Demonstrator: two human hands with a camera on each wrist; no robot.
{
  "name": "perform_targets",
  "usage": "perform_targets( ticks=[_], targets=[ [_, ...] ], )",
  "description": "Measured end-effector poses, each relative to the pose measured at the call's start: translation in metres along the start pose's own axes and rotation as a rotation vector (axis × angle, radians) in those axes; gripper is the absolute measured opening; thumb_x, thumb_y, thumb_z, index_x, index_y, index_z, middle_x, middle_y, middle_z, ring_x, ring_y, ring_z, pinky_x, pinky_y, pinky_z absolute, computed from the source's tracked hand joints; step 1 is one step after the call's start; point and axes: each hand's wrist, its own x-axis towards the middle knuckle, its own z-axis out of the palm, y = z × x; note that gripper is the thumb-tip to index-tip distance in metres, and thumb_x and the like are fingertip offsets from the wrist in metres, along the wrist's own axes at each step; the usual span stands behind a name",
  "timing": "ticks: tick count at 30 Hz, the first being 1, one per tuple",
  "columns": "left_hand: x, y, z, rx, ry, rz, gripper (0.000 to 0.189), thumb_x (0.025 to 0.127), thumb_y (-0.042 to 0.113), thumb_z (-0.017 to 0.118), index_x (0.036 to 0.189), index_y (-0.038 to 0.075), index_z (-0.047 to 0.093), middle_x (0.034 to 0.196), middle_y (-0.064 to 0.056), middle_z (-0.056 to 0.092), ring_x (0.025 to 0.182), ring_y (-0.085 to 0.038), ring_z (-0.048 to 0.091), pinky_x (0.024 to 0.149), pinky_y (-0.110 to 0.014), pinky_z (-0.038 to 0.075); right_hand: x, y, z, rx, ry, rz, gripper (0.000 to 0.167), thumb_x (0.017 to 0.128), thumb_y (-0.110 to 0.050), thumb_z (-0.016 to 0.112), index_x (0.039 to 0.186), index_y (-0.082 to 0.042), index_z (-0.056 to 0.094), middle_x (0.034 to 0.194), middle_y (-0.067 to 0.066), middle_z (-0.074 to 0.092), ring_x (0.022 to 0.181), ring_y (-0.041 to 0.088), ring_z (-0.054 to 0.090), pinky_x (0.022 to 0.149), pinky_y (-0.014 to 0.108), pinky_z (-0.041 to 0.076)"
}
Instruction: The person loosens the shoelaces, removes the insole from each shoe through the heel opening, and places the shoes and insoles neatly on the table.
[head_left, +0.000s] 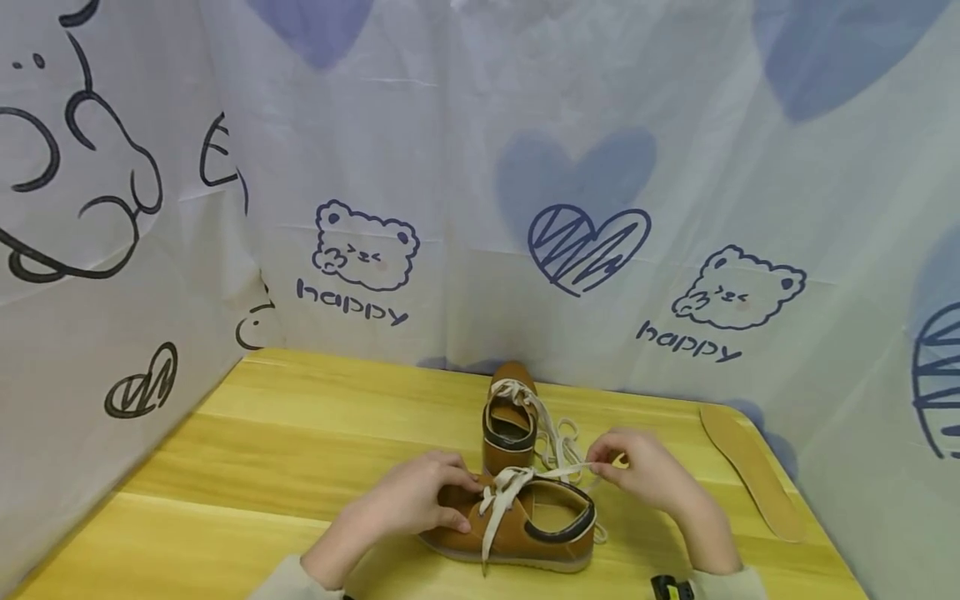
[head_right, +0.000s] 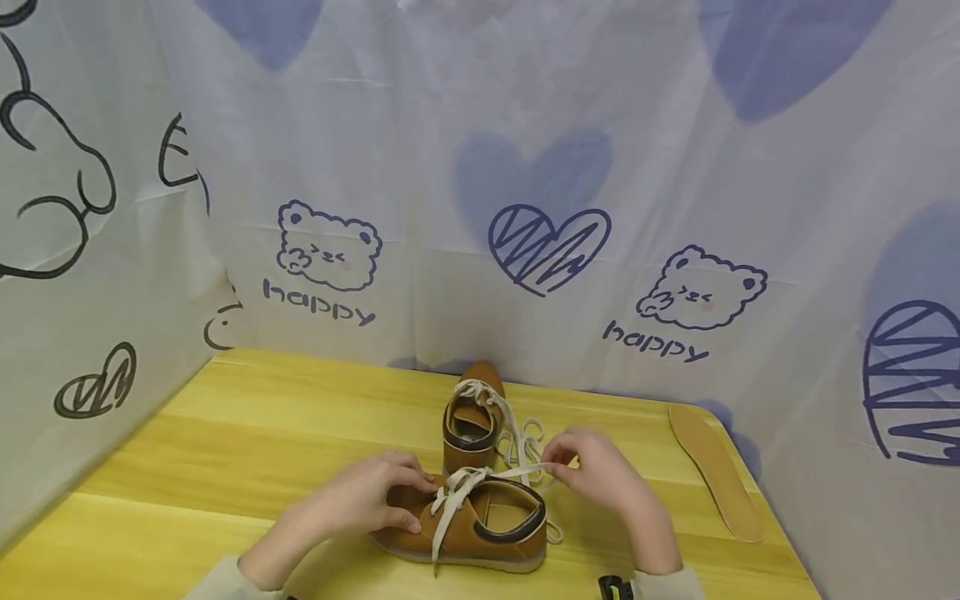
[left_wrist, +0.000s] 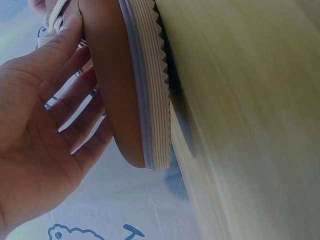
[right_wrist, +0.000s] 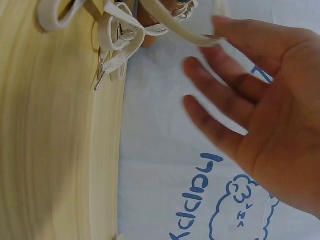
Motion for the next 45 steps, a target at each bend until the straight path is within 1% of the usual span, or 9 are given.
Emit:
perform_targets(
  ticks=[4,7,10,16,19,27,33,39,45],
  targets=[
    [-0.003,-0.002,0.004,-0.013,0.016,-0.002,0.043,0.079,0.038,0.09,0.118,0.024,0.079,0.107,0.017,0.064,0.107,-0.011,0.063,0.089,-0.035,0.055,0.0,0.003,0.005,0.031,-0.095,-0.003,0.007,0.094,-0.009,0.075,0.096,-0.015,0.076,0.089,-0.012,0.067,0.082,0.004,0.062,0.076,0.029,0.056],
    [-0.003,-0.003,0.005,-0.014,0.02,-0.001,0.043,0.079,0.039,0.09,0.118,0.025,0.079,0.108,0.018,0.064,0.108,-0.011,0.063,0.089,-0.035,0.055,-0.001,0.002,0.005,0.031,-0.098,0.007,0.008,0.094,-0.009,0.074,0.1,-0.014,0.077,0.093,-0.01,0.068,0.084,0.006,0.063,0.077,0.028,0.056],
    [-0.003,-0.003,0.005,-0.019,0.018,-0.002,0.043,0.079,0.039,0.09,0.118,0.024,0.079,0.108,0.018,0.064,0.107,-0.011,0.063,0.089,-0.035,0.056,0.0,-0.001,0.005,0.032,-0.045,0.011,0.012,0.096,-0.01,0.072,0.107,-0.012,0.077,0.099,-0.006,0.072,0.09,0.009,0.065,0.082,0.033,0.058],
    [-0.001,-0.002,0.004,-0.026,0.009,-0.007,0.043,0.079,0.038,0.09,0.119,0.023,0.079,0.109,0.017,0.064,0.109,-0.012,0.062,0.089,-0.035,0.056,0.006,-0.015,0.01,0.102,0.158,-0.027,0.014,0.098,-0.013,0.072,0.11,-0.018,0.077,0.108,-0.007,0.074,0.096,0.011,0.069,0.087,0.037,0.06],
    [-0.001,-0.002,0.003,-0.019,0.008,-0.01,0.043,0.079,0.038,0.09,0.119,0.024,0.079,0.111,0.017,0.064,0.111,-0.013,0.062,0.091,-0.037,0.056,0.008,-0.019,0.014,0.138,0.186,-0.071,0.013,0.099,-0.015,0.073,0.11,-0.02,0.077,0.109,-0.007,0.074,0.095,0.009,0.069,0.086,0.035,0.06],
    [-0.001,-0.002,0.003,-0.014,0.008,-0.007,0.044,0.079,0.038,0.09,0.119,0.024,0.079,0.111,0.016,0.065,0.112,-0.014,0.062,0.091,-0.038,0.056,0.015,-0.028,0.029,0.188,0.016,-0.112,0.019,0.102,-0.021,0.069,0.117,-0.012,0.075,0.111,-0.001,0.075,0.099,0.012,0.069,0.087,0.036,0.059],
    [-0.001,-0.002,0.003,-0.022,0.009,-0.004,0.043,0.079,0.038,0.09,0.119,0.023,0.079,0.11,0.016,0.065,0.109,-0.012,0.062,0.089,-0.035,0.056,0.019,-0.031,0.042,0.141,-0.054,-0.106,0.022,0.103,-0.026,0.067,0.118,-0.012,0.074,0.108,-0.004,0.074,0.1,0.013,0.069,0.088,0.038,0.059],
    [-0.001,-0.001,0.003,-0.02,0.013,-0.001,0.043,0.079,0.037,0.09,0.118,0.023,0.079,0.108,0.016,0.064,0.107,-0.012,0.062,0.086,-0.034,0.056,0.021,-0.032,0.047,0.129,-0.069,-0.104,0.02,0.102,-0.023,0.068,0.118,-0.011,0.073,0.104,-0.007,0.074,0.097,0.011,0.069,0.091,0.044,0.059],
    [-0.001,-0.001,0.003,-0.01,0.012,-0.003,0.043,0.079,0.038,0.09,0.118,0.023,0.079,0.109,0.016,0.064,0.108,-0.013,0.062,0.087,-0.034,0.056,0.019,-0.034,0.046,0.137,-0.018,-0.11,0.014,0.097,-0.014,0.073,0.111,-0.015,0.075,0.1,-0.01,0.072,0.093,0.007,0.067,0.09,0.042,0.059]
  ],
)
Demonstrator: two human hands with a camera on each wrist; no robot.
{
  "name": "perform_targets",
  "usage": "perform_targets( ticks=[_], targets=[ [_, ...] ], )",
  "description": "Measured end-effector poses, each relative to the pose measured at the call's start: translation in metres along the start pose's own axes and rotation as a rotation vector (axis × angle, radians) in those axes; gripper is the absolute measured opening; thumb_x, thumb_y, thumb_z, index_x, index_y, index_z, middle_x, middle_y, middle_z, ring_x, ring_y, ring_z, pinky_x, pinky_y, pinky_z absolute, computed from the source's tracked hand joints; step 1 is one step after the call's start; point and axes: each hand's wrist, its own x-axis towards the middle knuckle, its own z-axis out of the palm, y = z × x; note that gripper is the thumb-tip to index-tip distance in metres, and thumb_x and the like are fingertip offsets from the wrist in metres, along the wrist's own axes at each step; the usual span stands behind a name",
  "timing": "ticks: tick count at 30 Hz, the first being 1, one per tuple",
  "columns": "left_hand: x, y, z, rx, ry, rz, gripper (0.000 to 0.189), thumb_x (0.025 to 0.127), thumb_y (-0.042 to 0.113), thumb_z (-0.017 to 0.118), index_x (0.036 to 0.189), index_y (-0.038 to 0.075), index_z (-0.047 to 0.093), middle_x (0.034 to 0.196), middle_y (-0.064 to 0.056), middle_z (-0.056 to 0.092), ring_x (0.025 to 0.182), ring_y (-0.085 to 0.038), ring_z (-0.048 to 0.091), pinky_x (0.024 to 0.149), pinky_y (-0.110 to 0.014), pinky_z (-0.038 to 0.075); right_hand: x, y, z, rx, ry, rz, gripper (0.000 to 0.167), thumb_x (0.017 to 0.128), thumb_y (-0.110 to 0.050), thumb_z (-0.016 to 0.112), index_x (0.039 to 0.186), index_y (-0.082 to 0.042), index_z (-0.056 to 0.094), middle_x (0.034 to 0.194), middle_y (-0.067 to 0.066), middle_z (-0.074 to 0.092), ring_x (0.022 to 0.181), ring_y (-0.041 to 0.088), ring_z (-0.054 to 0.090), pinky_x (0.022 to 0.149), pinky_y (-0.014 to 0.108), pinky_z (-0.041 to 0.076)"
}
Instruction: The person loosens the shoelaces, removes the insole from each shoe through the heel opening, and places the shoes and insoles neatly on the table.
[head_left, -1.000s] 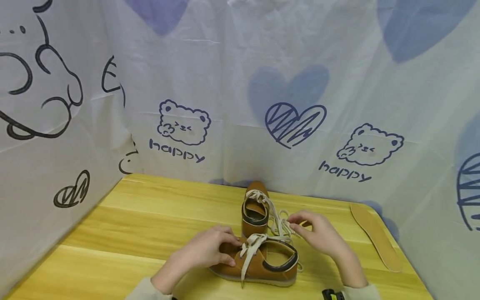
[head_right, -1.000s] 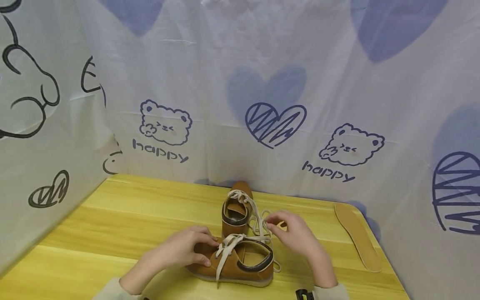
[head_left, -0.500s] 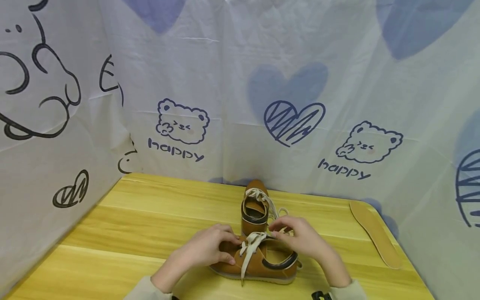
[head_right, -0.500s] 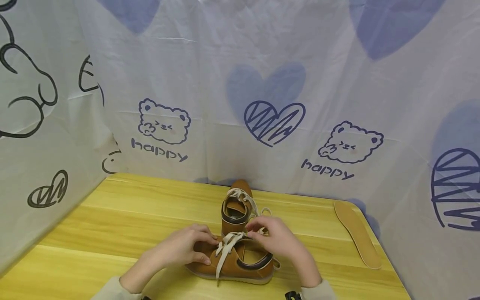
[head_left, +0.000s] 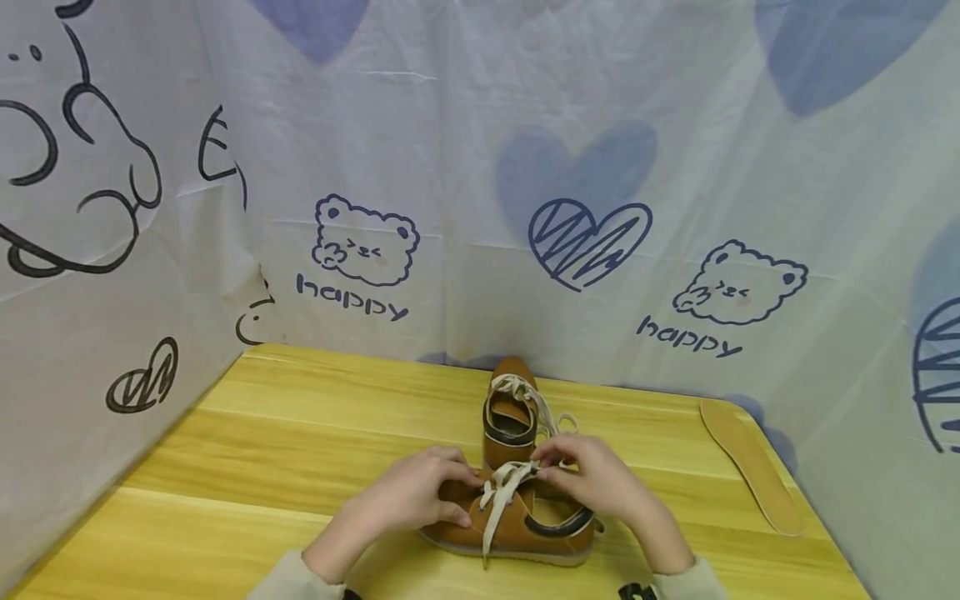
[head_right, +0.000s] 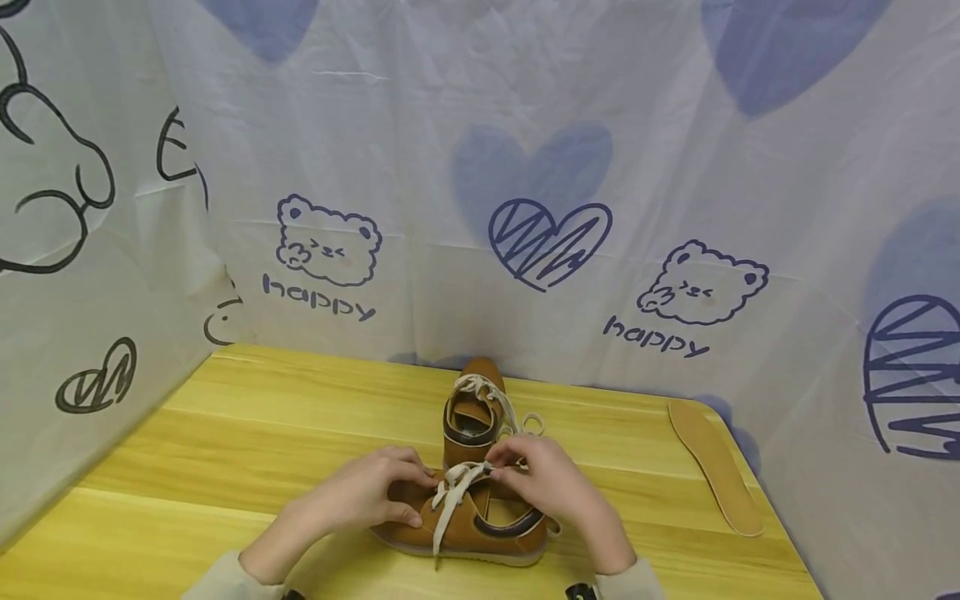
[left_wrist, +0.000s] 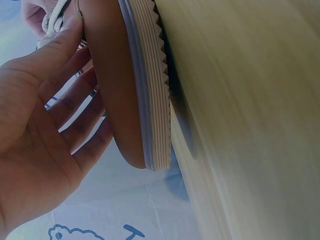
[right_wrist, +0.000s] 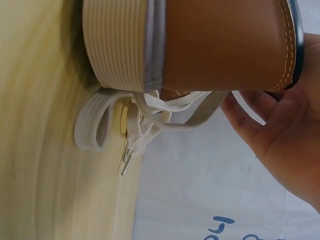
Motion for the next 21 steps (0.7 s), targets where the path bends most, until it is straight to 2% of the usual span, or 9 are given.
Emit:
perform_targets(
  ticks=[8,14,21],
  targets=[
    [0.0,-0.001,0.0,0.0,0.002,0.005,0.043,0.079,0.037,0.09,0.119,0.022,0.079,0.11,0.014,0.065,0.109,-0.014,0.063,0.089,-0.036,0.057,-0.005,0.002,-0.014,-0.033,0.08,0.004,0.013,0.096,-0.009,0.074,0.107,-0.014,0.078,0.101,-0.007,0.074,0.093,0.01,0.069,0.084,0.035,0.06],
    [0.0,-0.001,0.0,-0.004,-0.007,0.0,0.044,0.079,0.037,0.09,0.119,0.022,0.079,0.111,0.014,0.065,0.109,-0.014,0.063,0.091,-0.037,0.056,-0.012,0.009,-0.029,-0.09,0.114,0.049,0.013,0.096,-0.006,0.073,0.104,-0.014,0.078,0.103,-0.009,0.074,0.096,0.014,0.07,0.088,0.044,0.06],
    [0.0,0.0,-0.001,-0.003,-0.009,0.001,0.044,0.079,0.037,0.09,0.12,0.022,0.079,0.111,0.014,0.065,0.11,-0.014,0.063,0.091,-0.037,0.057,-0.02,0.021,-0.042,-0.157,0.167,0.106,0.009,0.097,-0.008,0.072,0.102,-0.015,0.077,0.102,-0.005,0.075,0.095,0.018,0.07,0.088,0.048,0.059]
  ],
)
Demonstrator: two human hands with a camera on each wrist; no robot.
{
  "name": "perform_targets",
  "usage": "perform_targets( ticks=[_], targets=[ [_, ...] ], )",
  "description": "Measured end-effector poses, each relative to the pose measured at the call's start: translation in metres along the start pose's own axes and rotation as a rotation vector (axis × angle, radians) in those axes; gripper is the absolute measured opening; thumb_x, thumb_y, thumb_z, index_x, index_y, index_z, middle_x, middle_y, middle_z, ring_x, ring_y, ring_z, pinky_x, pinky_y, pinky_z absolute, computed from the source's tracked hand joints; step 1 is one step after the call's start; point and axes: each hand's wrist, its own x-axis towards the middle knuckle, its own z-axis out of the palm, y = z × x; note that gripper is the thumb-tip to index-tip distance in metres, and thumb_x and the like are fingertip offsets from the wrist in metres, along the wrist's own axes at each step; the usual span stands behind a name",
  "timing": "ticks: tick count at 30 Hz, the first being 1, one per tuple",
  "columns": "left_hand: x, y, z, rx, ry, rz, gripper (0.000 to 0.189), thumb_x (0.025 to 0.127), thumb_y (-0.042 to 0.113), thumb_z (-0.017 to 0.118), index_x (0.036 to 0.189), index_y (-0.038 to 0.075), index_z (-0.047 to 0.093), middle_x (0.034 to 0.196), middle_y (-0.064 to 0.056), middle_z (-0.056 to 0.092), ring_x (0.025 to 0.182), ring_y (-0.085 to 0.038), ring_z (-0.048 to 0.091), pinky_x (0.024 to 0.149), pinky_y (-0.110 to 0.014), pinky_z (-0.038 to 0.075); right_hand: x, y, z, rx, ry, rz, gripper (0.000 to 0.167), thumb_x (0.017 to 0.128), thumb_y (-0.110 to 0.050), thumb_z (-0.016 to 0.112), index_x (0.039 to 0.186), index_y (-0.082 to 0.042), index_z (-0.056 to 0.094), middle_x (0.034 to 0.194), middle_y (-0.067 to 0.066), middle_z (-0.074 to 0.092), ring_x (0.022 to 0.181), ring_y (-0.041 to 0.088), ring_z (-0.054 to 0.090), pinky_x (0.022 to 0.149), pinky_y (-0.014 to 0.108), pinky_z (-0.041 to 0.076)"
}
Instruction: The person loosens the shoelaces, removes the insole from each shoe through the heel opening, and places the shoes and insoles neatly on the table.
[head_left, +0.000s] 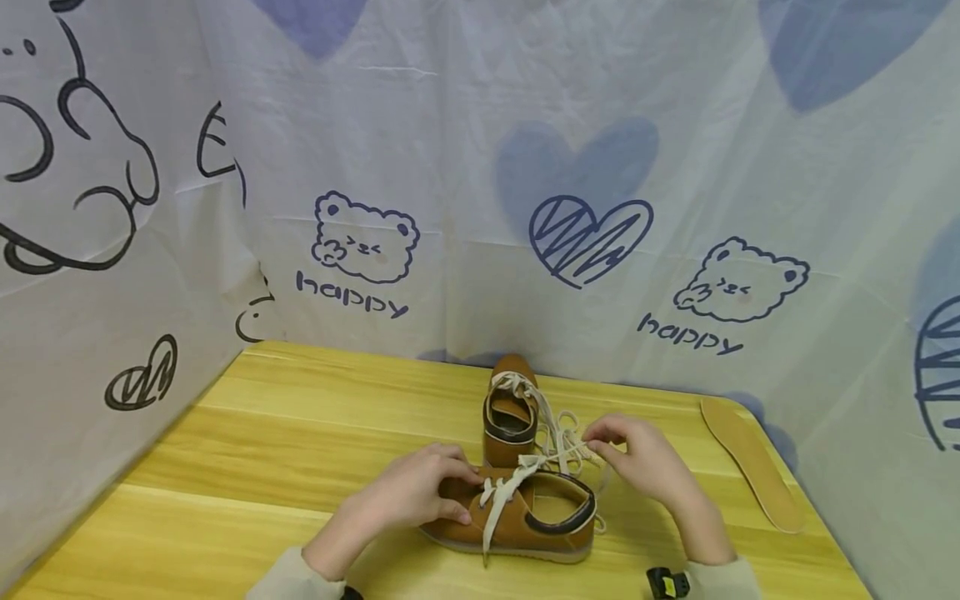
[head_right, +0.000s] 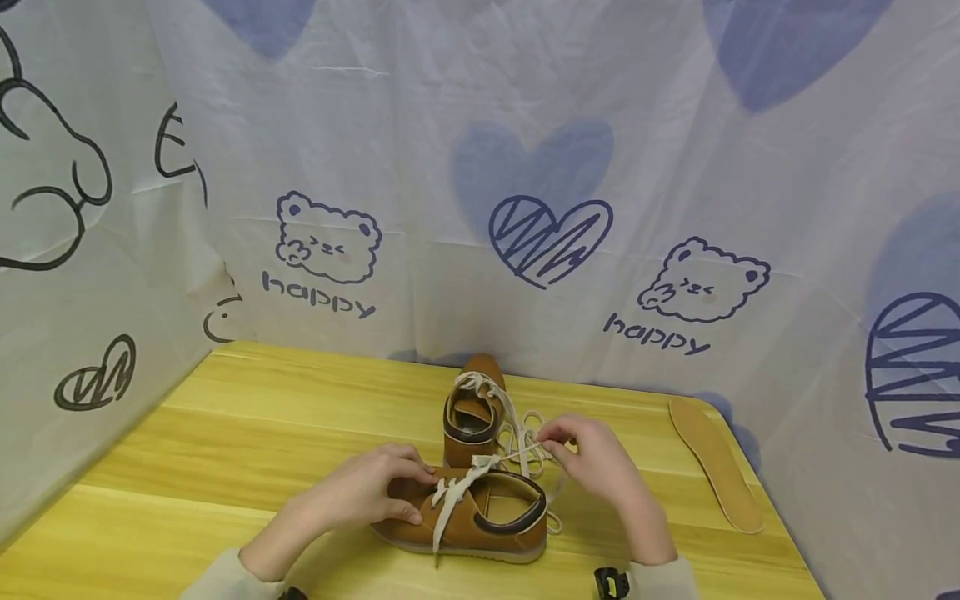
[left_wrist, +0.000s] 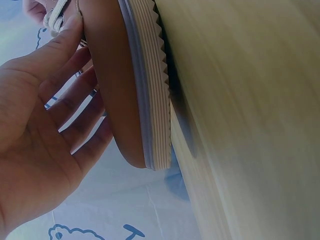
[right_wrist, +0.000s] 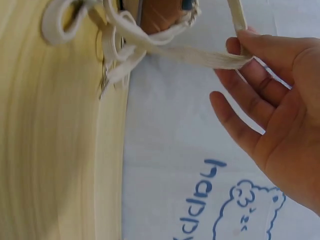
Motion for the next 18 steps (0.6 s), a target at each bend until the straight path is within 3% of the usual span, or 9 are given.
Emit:
perform_targets(
  ticks=[5,12,18],
  targets=[
    [0.0,0.0,0.0,0.001,0.0,0.0,0.045,0.079,0.038,0.09,0.12,0.022,0.079,0.111,0.015,0.065,0.11,-0.013,0.063,0.09,-0.037,0.057,-0.003,0.01,-0.009,-0.032,-0.031,0.058,0.006,0.098,-0.008,0.07,0.099,-0.013,0.075,0.095,-0.002,0.073,0.09,0.016,0.067,0.084,0.043,0.058],
    [0.0,0.001,-0.001,0.0,0.005,-0.002,0.044,0.08,0.037,0.09,0.119,0.022,0.079,0.112,0.014,0.066,0.111,-0.015,0.063,0.09,-0.038,0.057,-0.007,0.018,-0.01,0.007,-0.235,0.065,0.01,0.092,0.0,0.071,0.092,-0.01,0.072,0.086,-0.007,0.067,0.081,0.008,0.061,0.073,0.029,0.055],
    [0.0,0.0,0.0,0.002,0.004,-0.002,0.044,0.08,0.037,0.09,0.119,0.023,0.079,0.112,0.014,0.066,0.11,-0.014,0.063,0.088,-0.037,0.057,-0.006,0.018,-0.004,0.045,-0.285,0.061,0.009,0.093,-0.001,0.071,0.1,-0.007,0.073,0.09,-0.005,0.069,0.083,0.01,0.062,0.072,0.027,0.055]
  ],
)
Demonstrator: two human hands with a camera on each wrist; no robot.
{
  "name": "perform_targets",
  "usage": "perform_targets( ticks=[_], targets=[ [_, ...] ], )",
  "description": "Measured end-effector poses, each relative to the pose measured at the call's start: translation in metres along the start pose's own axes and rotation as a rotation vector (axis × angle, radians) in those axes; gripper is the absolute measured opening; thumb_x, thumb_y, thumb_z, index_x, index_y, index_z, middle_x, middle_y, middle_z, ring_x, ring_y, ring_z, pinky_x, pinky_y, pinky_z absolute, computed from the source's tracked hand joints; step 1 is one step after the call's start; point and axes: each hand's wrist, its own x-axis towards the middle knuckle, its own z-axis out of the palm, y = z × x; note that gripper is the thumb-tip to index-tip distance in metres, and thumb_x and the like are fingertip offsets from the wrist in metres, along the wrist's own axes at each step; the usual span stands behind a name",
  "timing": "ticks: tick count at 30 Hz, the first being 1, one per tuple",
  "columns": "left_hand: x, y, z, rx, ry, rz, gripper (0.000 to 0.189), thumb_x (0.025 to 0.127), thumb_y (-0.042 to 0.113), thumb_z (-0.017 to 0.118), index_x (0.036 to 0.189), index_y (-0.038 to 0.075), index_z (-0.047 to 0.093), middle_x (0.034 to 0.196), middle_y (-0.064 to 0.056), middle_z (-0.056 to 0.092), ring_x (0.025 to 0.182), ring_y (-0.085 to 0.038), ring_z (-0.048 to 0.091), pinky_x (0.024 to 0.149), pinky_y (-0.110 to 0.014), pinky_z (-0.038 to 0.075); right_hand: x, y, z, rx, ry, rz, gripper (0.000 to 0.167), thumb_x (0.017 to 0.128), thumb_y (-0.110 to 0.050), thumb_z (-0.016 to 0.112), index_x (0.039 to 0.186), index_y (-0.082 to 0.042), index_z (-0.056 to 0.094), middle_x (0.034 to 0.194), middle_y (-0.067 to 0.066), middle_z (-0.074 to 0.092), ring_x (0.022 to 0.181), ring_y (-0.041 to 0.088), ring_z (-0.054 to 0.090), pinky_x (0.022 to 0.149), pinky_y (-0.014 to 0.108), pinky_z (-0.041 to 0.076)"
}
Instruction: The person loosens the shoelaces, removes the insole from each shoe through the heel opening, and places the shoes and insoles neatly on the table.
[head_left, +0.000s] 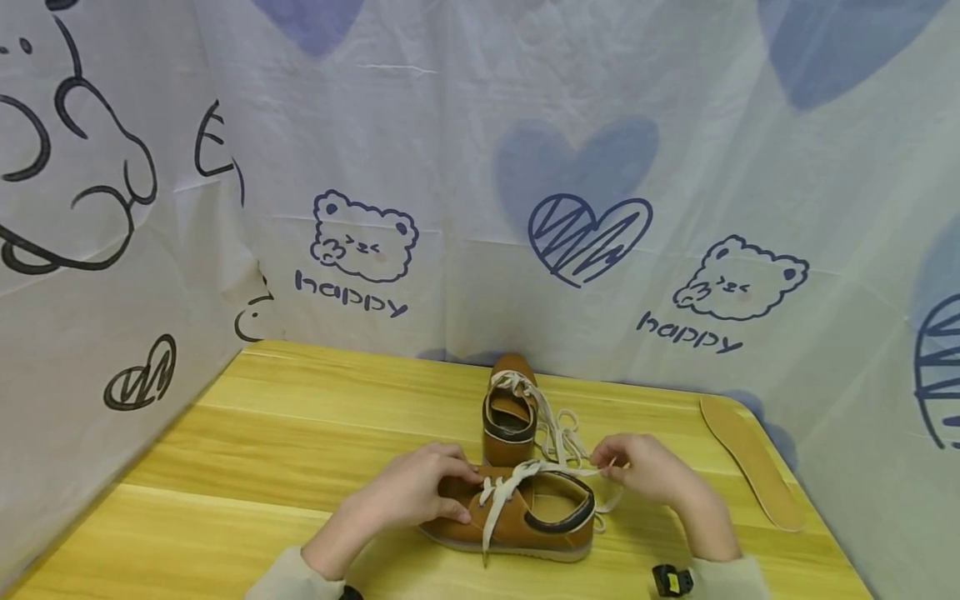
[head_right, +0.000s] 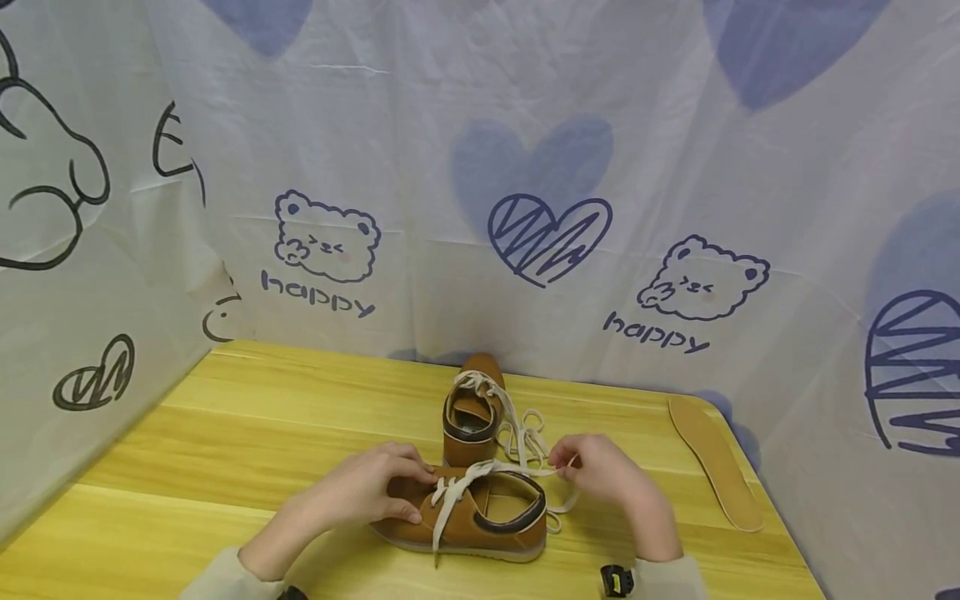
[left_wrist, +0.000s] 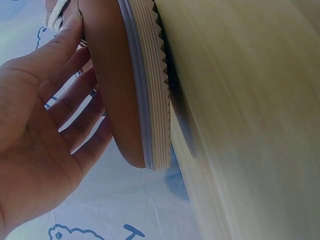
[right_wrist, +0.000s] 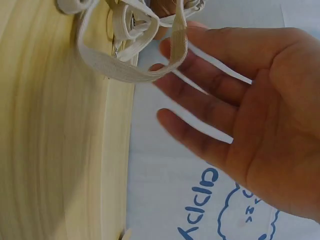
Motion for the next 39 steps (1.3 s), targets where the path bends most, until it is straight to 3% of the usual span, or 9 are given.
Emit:
perform_targets(
  ticks=[8,12,19,25,32,39],
  targets=[
    [-0.001,0.001,0.0,0.002,0.003,-0.001,0.043,0.08,0.037,0.09,0.119,0.023,0.079,0.112,0.015,0.066,0.111,-0.014,0.063,0.09,-0.039,0.057,0.008,-0.012,0.004,0.038,0.162,-0.048,0.015,0.098,-0.009,0.069,0.112,-0.01,0.075,0.108,0.002,0.076,0.097,0.02,0.07,0.087,0.042,0.06],
    [0.0,0.001,0.0,0.0,0.002,-0.002,0.044,0.08,0.037,0.09,0.119,0.022,0.079,0.112,0.015,0.066,0.111,-0.014,0.063,0.091,-0.038,0.057,0.013,-0.02,0.013,0.099,0.22,-0.073,0.015,0.099,-0.012,0.071,0.113,-0.012,0.076,0.111,-0.001,0.076,0.099,0.018,0.071,0.088,0.04,0.06],
    [0.0,0.0,0.001,-0.002,0.003,-0.01,0.044,0.079,0.038,0.09,0.119,0.023,0.079,0.112,0.015,0.065,0.111,-0.014,0.063,0.089,-0.038,0.056,0.022,-0.028,0.028,0.18,0.139,-0.155,0.016,0.101,-0.015,0.069,0.115,-0.012,0.075,0.111,0.001,0.074,0.099,0.015,0.07,0.089,0.037,0.06],
    [0.0,0.001,0.0,0.004,0.003,-0.003,0.044,0.079,0.038,0.09,0.119,0.023,0.079,0.112,0.015,0.066,0.111,-0.014,0.063,0.09,-0.039,0.056,0.025,-0.031,0.037,0.176,0.067,-0.184,0.013,0.101,-0.02,0.069,0.112,-0.015,0.074,0.106,-0.005,0.074,0.098,0.012,0.069,0.089,0.038,0.059],
    [0.0,0.001,0.0,0.006,0.002,0.0,0.044,0.079,0.038,0.09,0.119,0.023,0.079,0.111,0.015,0.065,0.11,-0.013,0.063,0.09,-0.038,0.057,0.026,-0.031,0.04,0.165,0.088,-0.188,0.009,0.099,-0.017,0.072,0.108,-0.017,0.074,0.099,-0.009,0.071,0.091,0.007,0.066,0.085,0.032,0.058],
    [0.0,0.0,0.0,0.003,0.005,0.003,0.044,0.08,0.037,0.09,0.119,0.022,0.079,0.111,0.015,0.066,0.109,-0.013,0.063,0.089,-0.037,0.057,0.022,-0.027,0.033,0.163,0.145,-0.165,0.01,0.098,-0.013,0.072,0.107,-0.015,0.076,0.098,-0.007,0.072,0.088,0.008,0.067,0.081,0.033,0.06]
  ],
)
